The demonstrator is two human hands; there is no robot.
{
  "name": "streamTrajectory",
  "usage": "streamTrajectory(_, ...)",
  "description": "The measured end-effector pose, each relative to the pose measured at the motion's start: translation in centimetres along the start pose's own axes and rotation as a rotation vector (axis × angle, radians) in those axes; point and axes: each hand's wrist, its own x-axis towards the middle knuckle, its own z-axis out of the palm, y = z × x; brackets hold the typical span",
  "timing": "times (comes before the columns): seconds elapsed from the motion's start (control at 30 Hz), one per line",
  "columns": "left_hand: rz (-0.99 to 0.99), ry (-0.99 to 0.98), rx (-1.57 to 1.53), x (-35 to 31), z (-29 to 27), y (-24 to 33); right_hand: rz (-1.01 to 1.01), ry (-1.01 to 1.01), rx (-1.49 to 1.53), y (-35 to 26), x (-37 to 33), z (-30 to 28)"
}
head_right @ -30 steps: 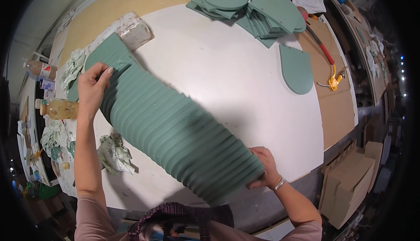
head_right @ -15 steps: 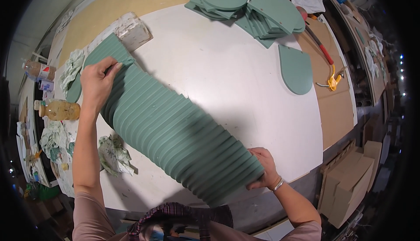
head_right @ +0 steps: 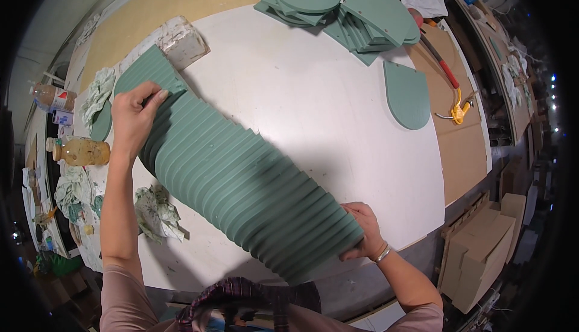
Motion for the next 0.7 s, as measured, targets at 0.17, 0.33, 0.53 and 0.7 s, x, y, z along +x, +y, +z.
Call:
streamTrajectory(0.17,0.053,-0.019,-0.020,-0.3,0.2,-0.2,0.000,0.021,0.014,-0.4,0.3,0.1)
streamTrajectory(0.33,0.043,0.007,-0.022,-0.5,0.5,-0.1,-0.018,0.018,0.011,0.2,-0.1,0.1)
streamTrajectory(0.53,0.066,0.035,-0.089,-0.9,1.0,-0.5,0.001,0.042,-0.003,-0.4,0.0,0.1)
streamTrajectory(0.7,0.035,0.089,-0.126,-1.3,0.4,-0.9,0.026,0.029,0.018,-0.5,0.2,0.2)
